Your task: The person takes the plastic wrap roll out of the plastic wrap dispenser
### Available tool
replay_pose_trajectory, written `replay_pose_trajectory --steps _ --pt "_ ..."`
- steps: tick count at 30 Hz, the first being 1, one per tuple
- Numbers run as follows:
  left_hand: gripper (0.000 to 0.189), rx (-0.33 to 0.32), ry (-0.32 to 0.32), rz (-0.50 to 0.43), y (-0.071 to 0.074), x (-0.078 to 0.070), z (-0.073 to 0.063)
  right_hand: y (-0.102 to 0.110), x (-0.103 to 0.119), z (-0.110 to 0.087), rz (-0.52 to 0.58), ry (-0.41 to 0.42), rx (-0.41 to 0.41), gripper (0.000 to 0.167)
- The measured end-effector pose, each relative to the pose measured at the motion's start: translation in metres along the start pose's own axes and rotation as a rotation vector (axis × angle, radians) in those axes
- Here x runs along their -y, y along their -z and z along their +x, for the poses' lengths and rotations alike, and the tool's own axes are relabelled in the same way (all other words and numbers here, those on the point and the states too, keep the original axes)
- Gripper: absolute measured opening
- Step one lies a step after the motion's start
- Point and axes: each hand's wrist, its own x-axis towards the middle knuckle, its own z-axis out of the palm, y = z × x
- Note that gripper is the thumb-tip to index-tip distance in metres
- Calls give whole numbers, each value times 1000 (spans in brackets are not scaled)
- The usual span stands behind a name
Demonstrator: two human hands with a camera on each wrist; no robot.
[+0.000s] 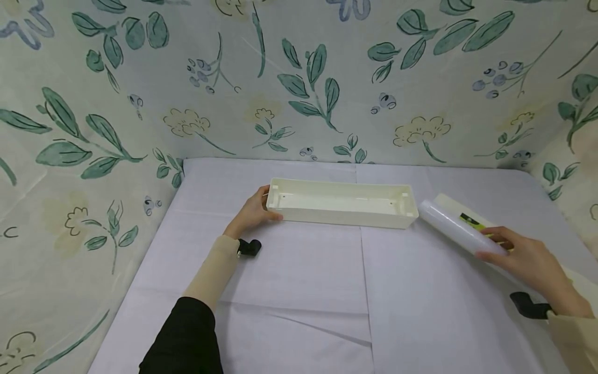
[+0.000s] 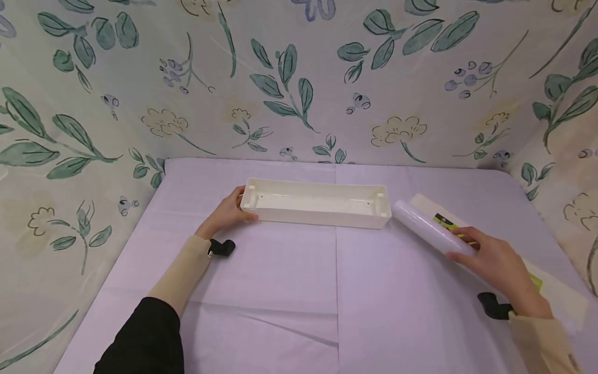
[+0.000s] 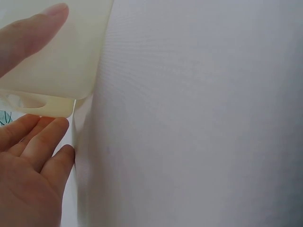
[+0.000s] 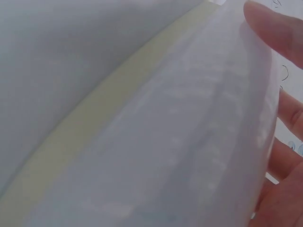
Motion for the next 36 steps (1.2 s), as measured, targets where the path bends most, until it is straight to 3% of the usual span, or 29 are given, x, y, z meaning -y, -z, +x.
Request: replay_pose_trajectory --steps 16,26,36 --pt "98 -2 7 -17 1 -1 0 -6 7 -4 -11 -9 23 65" --pt "99 1 27 -25 1 -1 1 -11 8 -4 -9 -41 87 69" --pt "99 19 9 -38 2 -5 -2 -14 6 -9 0 -37 94 70"
